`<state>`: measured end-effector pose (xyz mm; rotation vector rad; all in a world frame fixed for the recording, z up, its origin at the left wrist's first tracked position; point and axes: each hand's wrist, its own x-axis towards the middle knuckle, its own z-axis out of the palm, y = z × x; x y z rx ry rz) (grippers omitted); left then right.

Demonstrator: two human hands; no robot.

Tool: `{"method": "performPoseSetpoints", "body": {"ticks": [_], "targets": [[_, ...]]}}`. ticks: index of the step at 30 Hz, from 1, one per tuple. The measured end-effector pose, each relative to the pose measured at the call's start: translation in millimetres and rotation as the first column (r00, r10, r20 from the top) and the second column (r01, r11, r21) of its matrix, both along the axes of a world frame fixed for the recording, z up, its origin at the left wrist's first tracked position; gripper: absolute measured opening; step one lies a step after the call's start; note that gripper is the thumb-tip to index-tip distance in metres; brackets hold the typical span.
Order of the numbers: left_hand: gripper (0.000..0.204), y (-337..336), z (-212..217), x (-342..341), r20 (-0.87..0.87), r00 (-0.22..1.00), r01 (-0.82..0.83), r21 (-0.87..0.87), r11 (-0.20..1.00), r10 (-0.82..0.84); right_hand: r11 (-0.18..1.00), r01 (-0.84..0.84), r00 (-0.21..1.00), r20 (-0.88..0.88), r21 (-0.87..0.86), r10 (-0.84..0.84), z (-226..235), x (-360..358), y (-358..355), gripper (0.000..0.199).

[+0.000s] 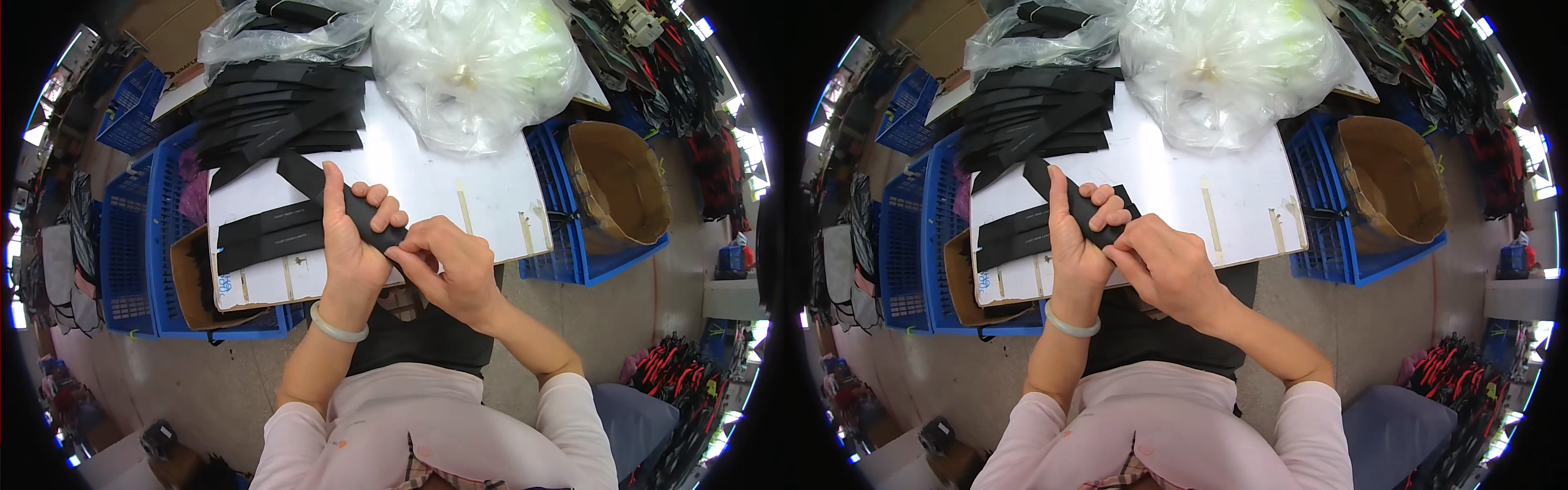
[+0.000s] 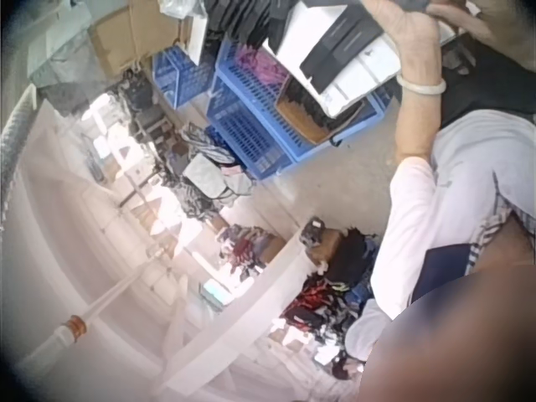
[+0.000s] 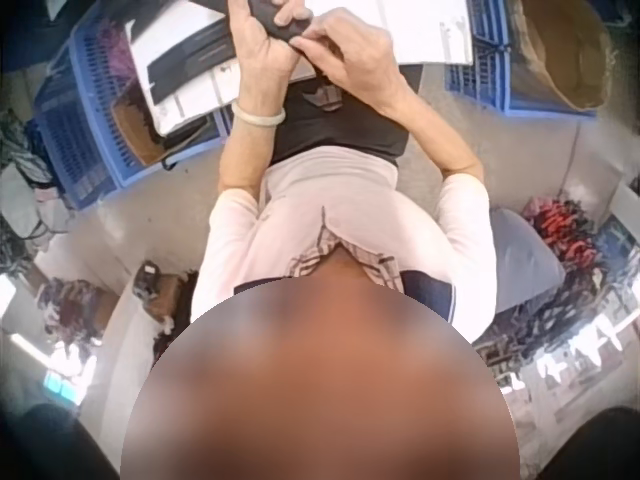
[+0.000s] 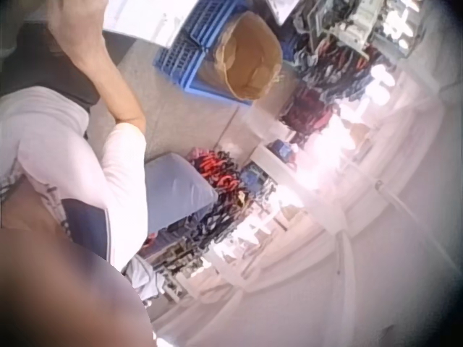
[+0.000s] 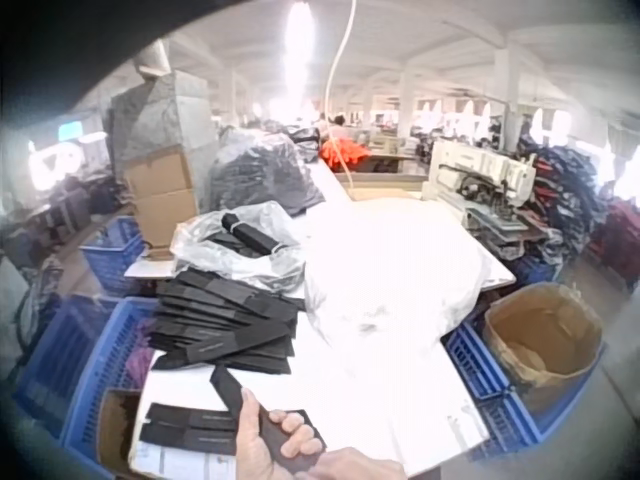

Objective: Applying small white adhesive labels or markers to black fabric straps at a manufacturing workbench.

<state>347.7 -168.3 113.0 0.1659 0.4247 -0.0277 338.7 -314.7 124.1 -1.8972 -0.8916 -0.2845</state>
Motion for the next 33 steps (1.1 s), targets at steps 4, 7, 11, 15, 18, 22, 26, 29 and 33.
{"method": "performPoseSetpoints", "body": {"ticks": [4, 7, 11, 15, 18, 22, 26, 29, 33], "targets": [[0.048, 15.6, 1.6, 2.9, 0.015, 0.997, -0.072, -0.06, 0.996, 0.073, 0.999, 0.016, 0.999, -0.049, 0.039, -0.015, 9.8, -3.4, -3.9, 0.021], [0.047, 12.1, 7.1, 4.8, 0.026, 0.998, -0.049, -0.1, 0.994, 0.052, 1.0, 0.012, 0.993, 0.117, -0.016, -0.01, 1.4, -0.1, -4.4, 0.021], [0.046, 8.2, 4.2, 2.7, 0.02, 0.999, -0.032, -0.077, 0.997, 0.034, 0.998, 0.03, 0.991, 0.126, 0.053, -0.037, -14.5, 3.8, 5.4, 0.024], [0.045, 18.2, 0.4, 4.3, 0.035, 0.996, -0.077, -0.039, 0.996, 0.078, 0.994, 0.065, 0.982, 0.183, -0.089, -0.048, -9.5, 2.3, 4.8, 0.03], [0.045, 19.5, 3.9, 3.8, 0.026, 0.995, -0.096, -0.014, 0.995, 0.096, 0.983, 0.062, 0.99, 0.137, -0.175, -0.038, -14.3, 1.5, 6.4, 0.036], [0.045, 15.1, 6.3, 3.8, 0.042, 0.994, -0.104, -0.037, 0.994, 0.106, 0.977, 0.052, 0.99, 0.137, -0.207, -0.024, -19.0, 4.0, 9.2, 0.038], [0.044, 16.9, 5.2, 3.3, 0.106, 0.987, -0.121, 0.001, 0.993, 0.12, 0.975, 0.048, 0.991, 0.133, -0.215, -0.019, -19.9, 2.4, 9.0, 0.037], [0.044, 9.2, 8.6, -1.2, 0.241, 0.96, -0.182, 0.154, 0.971, 0.142, 0.998, -0.024, 0.993, -0.119, -0.052, 0.017, -24.7, -4.8, -1.8, 0.032], [0.044, -3.1, 2.0, -7.1, 0.527, 0.85, -0.278, 0.46, 0.843, -0.007, 0.754, 0.246, 0.634, -0.69, 0.609, 0.349, -22.3, -6.8, 4.3, 0.017]]}}
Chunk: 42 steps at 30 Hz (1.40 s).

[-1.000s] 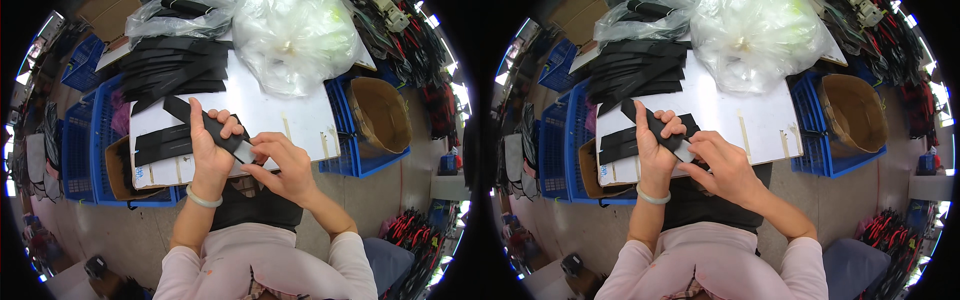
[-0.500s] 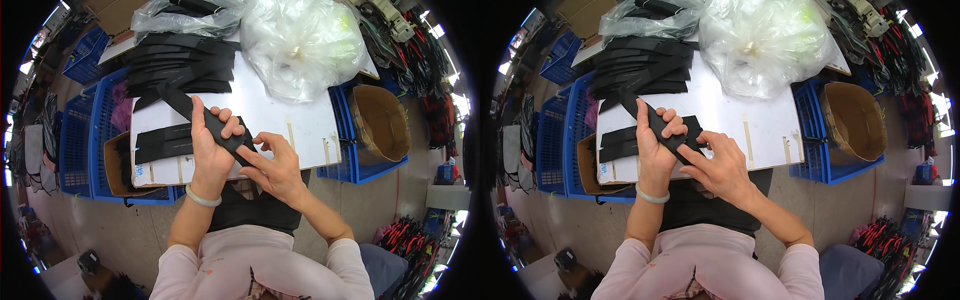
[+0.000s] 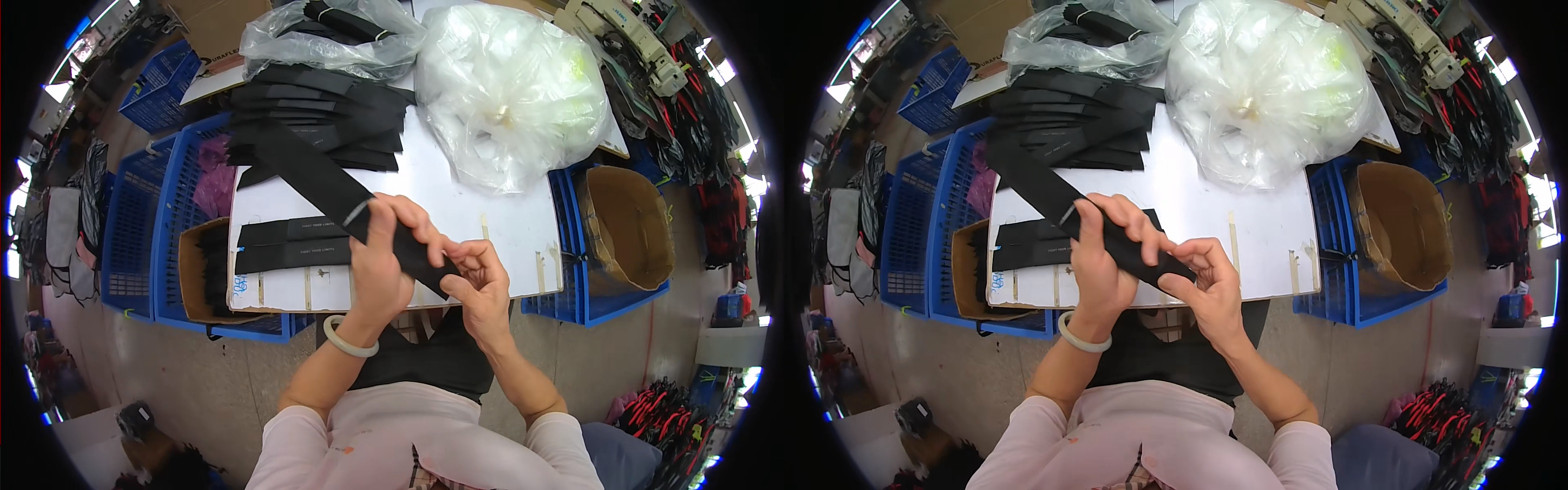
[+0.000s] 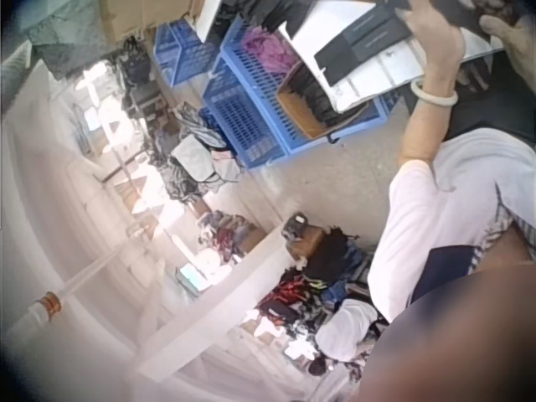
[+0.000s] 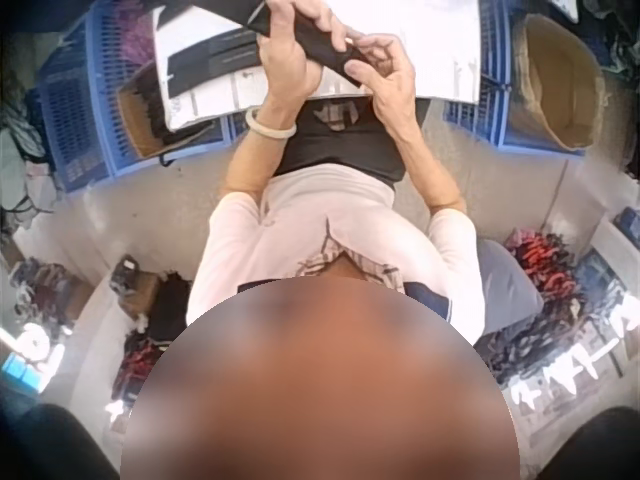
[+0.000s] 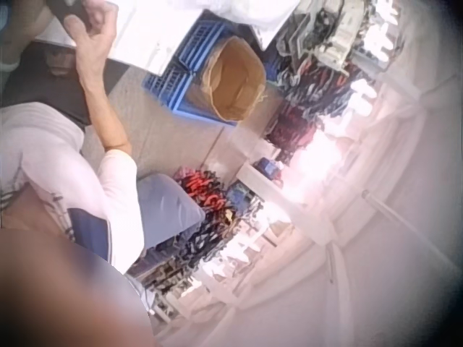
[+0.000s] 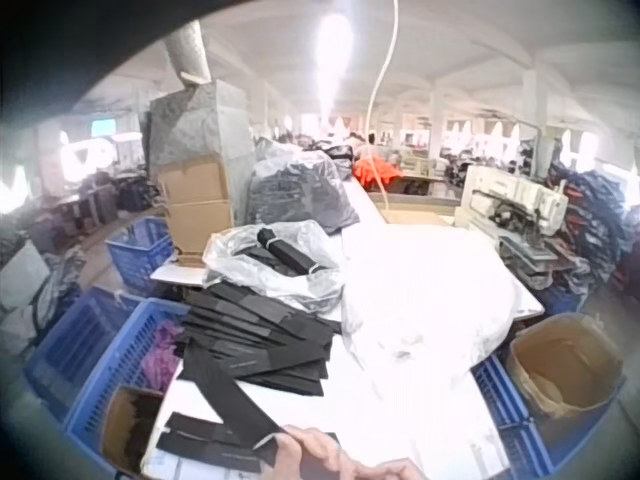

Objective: Applying small white adhesive labels or markers to black fabric straps at a manufacturing workbench.

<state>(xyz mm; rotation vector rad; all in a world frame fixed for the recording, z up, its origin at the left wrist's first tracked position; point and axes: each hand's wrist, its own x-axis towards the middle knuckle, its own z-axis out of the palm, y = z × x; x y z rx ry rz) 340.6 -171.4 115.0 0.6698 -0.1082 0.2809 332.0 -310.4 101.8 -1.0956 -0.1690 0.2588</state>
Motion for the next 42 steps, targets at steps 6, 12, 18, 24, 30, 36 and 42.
{"method": "performPoseSetpoints", "body": {"ticks": [6, 12, 18, 24, 30, 36, 42], "targets": [[0.042, -8.2, -4.4, -8.9, 0.147, 0.986, -0.129, 0.361, 0.924, 0.08, 0.943, -0.16, 0.986, -0.002, -0.293, 0.167, -12.3, 3.2, -23.0, 0.023], [0.011, -2.7, 1.6, -17.1, -0.154, 0.986, 0.116, 0.399, 0.909, -0.058, 0.886, 0.353, 0.798, 0.591, -0.3, -0.118, 17.1, 14.0, -33.3, 0.028], [0.014, -16.6, 12.6, -24.1, -0.203, 0.979, 0.113, 0.571, 0.813, 0.006, 0.743, 0.379, 0.487, 0.802, -0.551, 0.346, 64.7, 49.5, -15.5, 0.029], [0.011, -12.8, 10.0, -25.0, -0.348, 0.914, 0.362, 0.472, 0.804, -0.208, 0.719, 0.197, 0.585, 0.668, -0.666, 0.459, 63.0, 57.8, -14.9, 0.026], [0.011, -10.4, 4.1, -22.5, -0.407, 0.874, 0.444, 0.442, 0.779, -0.266, 0.713, -0.037, 0.668, 0.513, -0.7, 0.538, 48.8, 67.7, -16.9, 0.018], [0.014, -2.7, 1.9, -13.6, -0.466, 0.8, 0.529, 0.249, 0.811, -0.378, 0.673, -0.183, 0.745, 0.346, -0.717, 0.57, 44.2, 77.2, -13.0, 0.019], [0.016, -2.0, -2.3, -6.0, -0.518, 0.695, 0.619, 0.079, 0.782, -0.498, 0.669, -0.412, 0.848, 0.007, -0.618, 0.53, 34.7, 84.8, -10.3, 0.016]]}}
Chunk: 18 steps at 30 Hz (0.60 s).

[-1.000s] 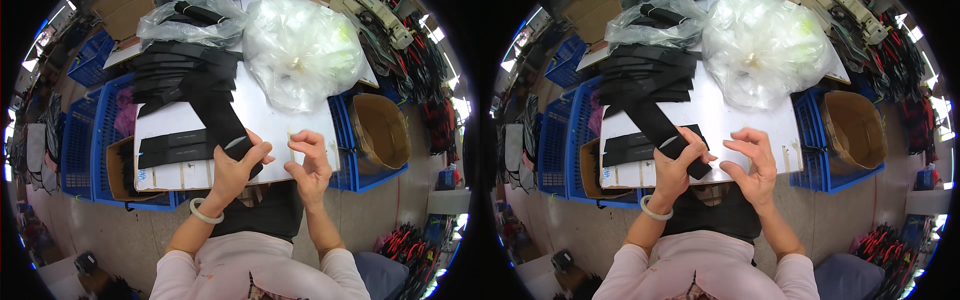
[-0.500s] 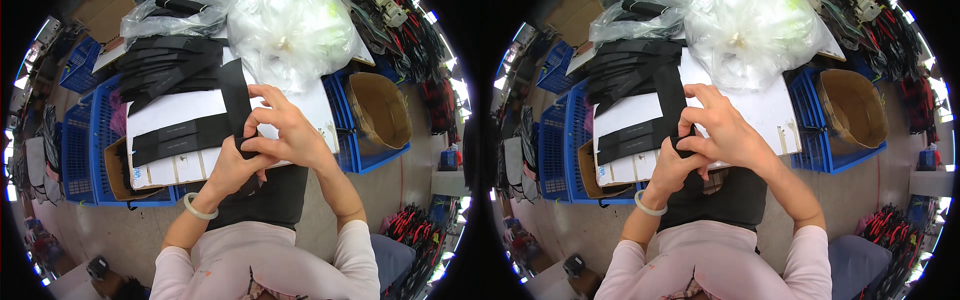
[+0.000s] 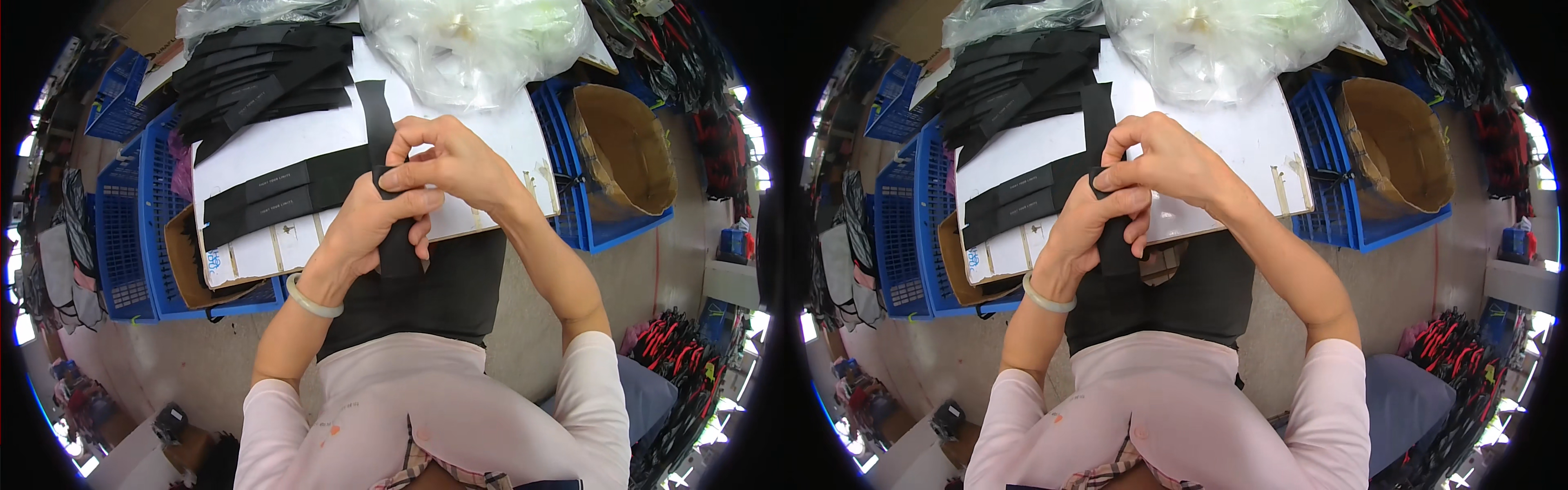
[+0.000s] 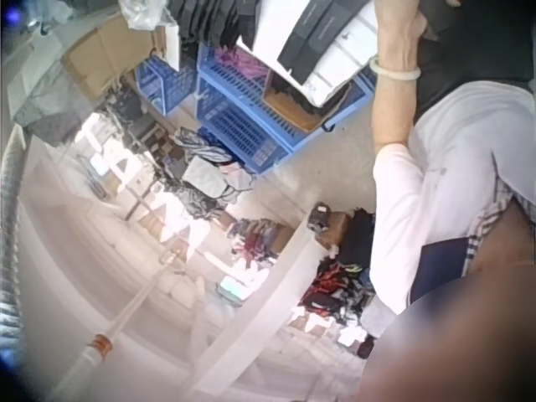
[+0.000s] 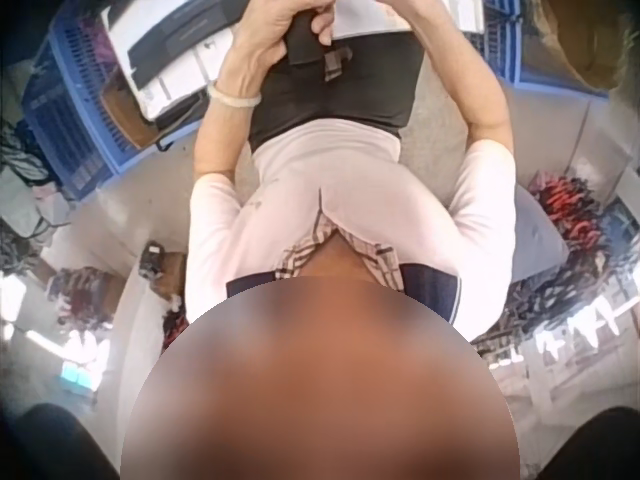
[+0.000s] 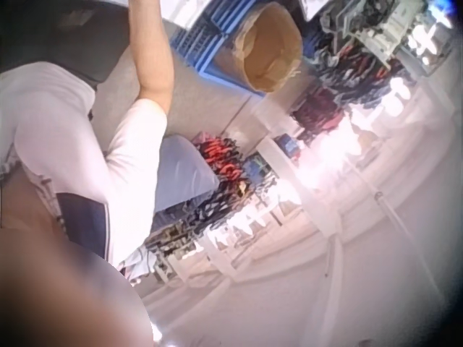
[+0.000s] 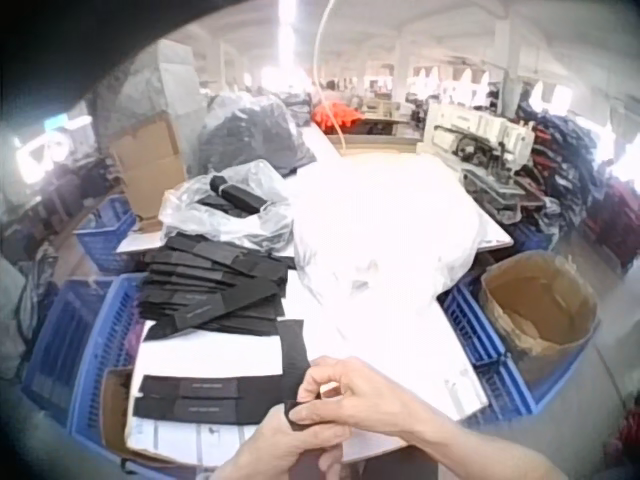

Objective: Applying small white adhesive labels or markers to black fabric straps at a manufacturing workbench.

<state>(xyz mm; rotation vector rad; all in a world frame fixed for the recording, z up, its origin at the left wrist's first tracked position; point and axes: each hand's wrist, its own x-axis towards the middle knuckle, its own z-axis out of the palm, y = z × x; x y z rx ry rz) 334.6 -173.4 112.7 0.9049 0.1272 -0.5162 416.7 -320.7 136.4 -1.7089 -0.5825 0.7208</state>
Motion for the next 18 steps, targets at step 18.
{"method": "performPoseSetpoints", "body": {"ticks": [18], "targets": [[0.05, -3.5, -24.9, 15.2, -0.082, 0.881, -0.468, -0.301, 0.831, 0.467, 0.903, 0.361, 0.886, -0.387, 0.234, -0.254, -41.7, -68.5, -33.6, 0.022]]}}
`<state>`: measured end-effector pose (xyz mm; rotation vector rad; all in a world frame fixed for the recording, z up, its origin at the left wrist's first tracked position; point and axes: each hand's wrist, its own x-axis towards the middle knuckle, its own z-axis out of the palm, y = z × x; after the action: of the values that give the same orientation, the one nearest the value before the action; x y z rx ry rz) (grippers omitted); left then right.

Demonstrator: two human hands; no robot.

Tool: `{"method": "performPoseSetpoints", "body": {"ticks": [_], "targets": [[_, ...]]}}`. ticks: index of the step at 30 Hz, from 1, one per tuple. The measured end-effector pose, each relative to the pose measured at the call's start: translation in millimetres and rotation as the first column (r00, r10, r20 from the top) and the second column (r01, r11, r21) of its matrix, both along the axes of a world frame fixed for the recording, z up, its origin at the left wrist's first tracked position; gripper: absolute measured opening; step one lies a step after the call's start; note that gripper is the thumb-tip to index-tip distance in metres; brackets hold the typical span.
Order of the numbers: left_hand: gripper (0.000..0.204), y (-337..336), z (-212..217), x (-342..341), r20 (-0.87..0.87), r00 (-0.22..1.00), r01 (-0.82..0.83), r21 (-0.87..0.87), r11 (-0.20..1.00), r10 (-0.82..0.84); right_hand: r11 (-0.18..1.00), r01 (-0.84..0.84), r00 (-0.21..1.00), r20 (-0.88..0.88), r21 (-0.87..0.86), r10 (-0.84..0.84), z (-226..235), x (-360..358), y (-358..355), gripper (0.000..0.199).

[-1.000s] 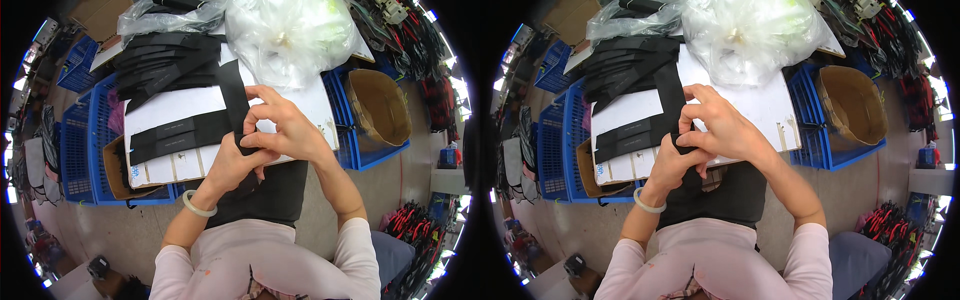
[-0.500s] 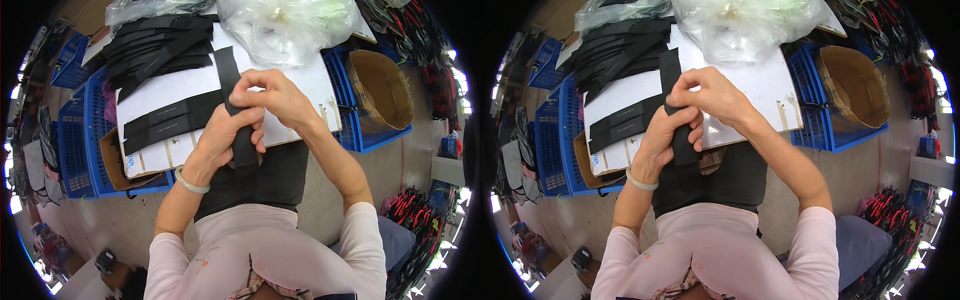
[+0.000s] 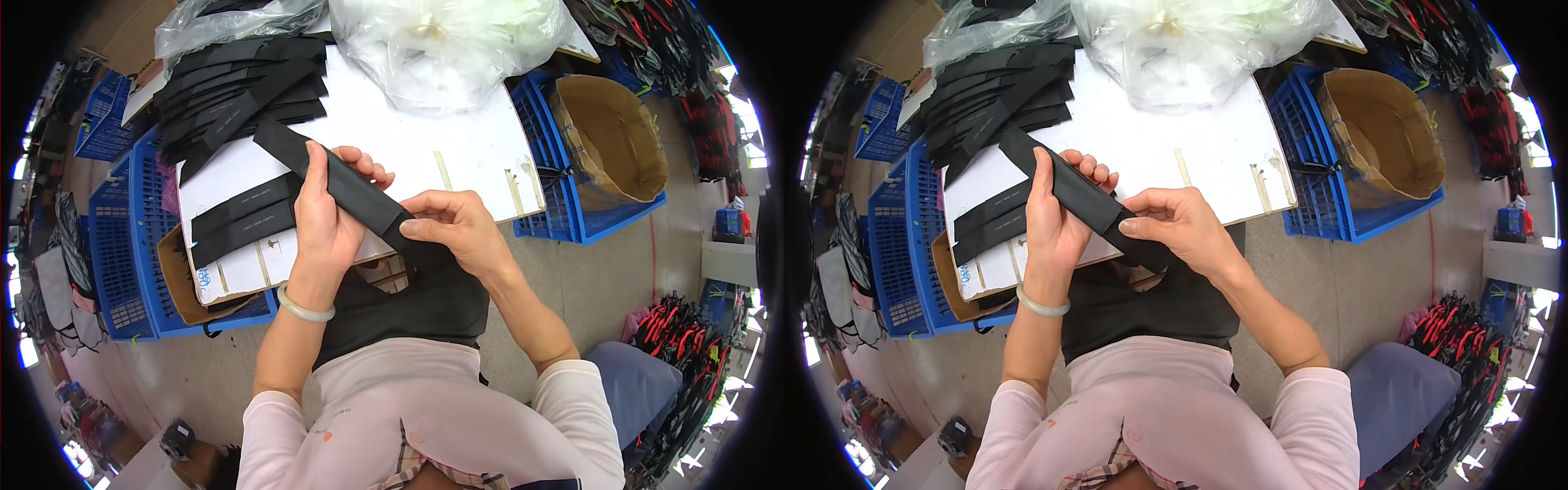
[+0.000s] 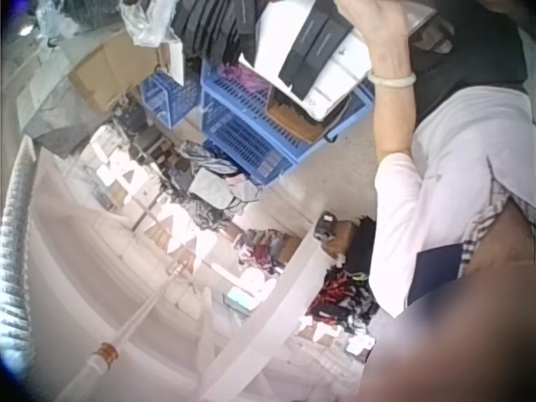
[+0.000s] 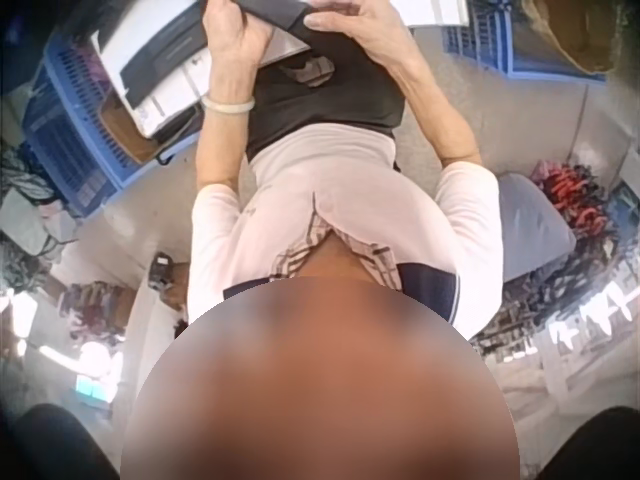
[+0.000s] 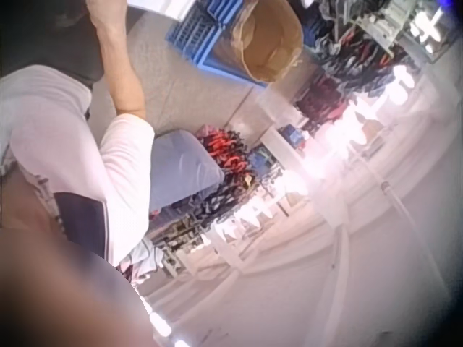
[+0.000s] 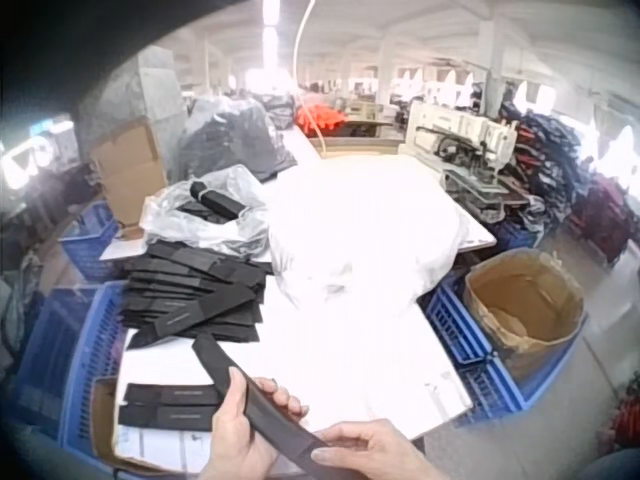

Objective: Applying small white adhesive labels or markers to black fabric straps at a manufacturing workbench.

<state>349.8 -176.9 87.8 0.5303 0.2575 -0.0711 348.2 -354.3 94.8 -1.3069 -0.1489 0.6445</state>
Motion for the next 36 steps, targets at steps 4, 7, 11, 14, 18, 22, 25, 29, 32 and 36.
{"method": "performPoseSetpoints", "body": {"ticks": [4, 7, 11, 14, 18, 22, 25, 29, 32, 36], "targets": [[0.048, -3.6, 4.1, -0.4, 0.046, 0.999, -0.018, -0.094, 0.995, 0.023, 0.999, 0.045, 0.999, 0.025, 0.02, -0.045, -7.8, -6.4, 8.7, 0.019], [0.048, -7.5, 7.7, -4.7, 0.092, 0.993, -0.071, -0.022, 0.997, 0.073, 0.994, 0.104, 0.993, 0.052, -0.028, -0.102, -3.7, -13.5, 14.3, 0.015], [0.04, -19.0, 12.7, -12.2, 0.2, 0.974, -0.14, 0.143, 0.98, 0.11, 0.974, 0.225, 0.971, 0.091, -0.021, -0.222, -16.9, -25.6, 16.0, 0.012], [0.036, -22.4, 14.3, -18.8, 0.289, 0.951, -0.172, 0.195, 0.966, 0.111, 0.97, 0.245, 0.963, 0.116, 0.006, -0.244, -13.5, -32.3, 16.3, 0.012], [0.039, -23.3, 17.3, -24.7, 0.328, 0.94, -0.14, 0.122, 0.983, 0.094, 0.963, 0.235, 0.952, 0.167, 0.129, -0.255, -17.4, -33.0, 9.1, 0.015], [0.043, -20.3, 10.0, -25.4, 0.387, 0.921, -0.146, 0.225, 0.963, 0.049, 0.971, 0.127, 0.979, 0.135, 0.201, -0.156, -10.3, -25.7, -5.1, 0.02], [0.05, -20.6, 10.7, -29.2, 0.277, 0.961, -0.155, 0.492, 0.857, 0.014, 0.981, 0.183, 0.902, 0.408, -0.06, -0.143, 0.8, -14.7, -11.5, 0.016], [0.033, 3.4, 1.9, -56.9, 0.15, 0.987, -0.064, 0.681, 0.73, -0.053, 0.808, 0.572, 0.136, 0.988, -0.141, 0.077, 4.1, 20.0, -36.5, 0.018], [0.039, -5.7, -8.6, -78.4, 0.456, 0.756, -0.472, 0.877, 0.091, -0.469, 0.803, 0.538, -0.082, 0.933, -0.256, 0.352, -32.3, 25.0, -51.8, 0.023], [0.075, -27.4, -37.0, -69.2, 0.045, 0.729, -0.364, 0.871, -0.33, -0.683, 0.738, 0.529, 0.096, 0.894, -0.419, 0.438, -67.7, -2.4, -70.5, 0.026]]}}
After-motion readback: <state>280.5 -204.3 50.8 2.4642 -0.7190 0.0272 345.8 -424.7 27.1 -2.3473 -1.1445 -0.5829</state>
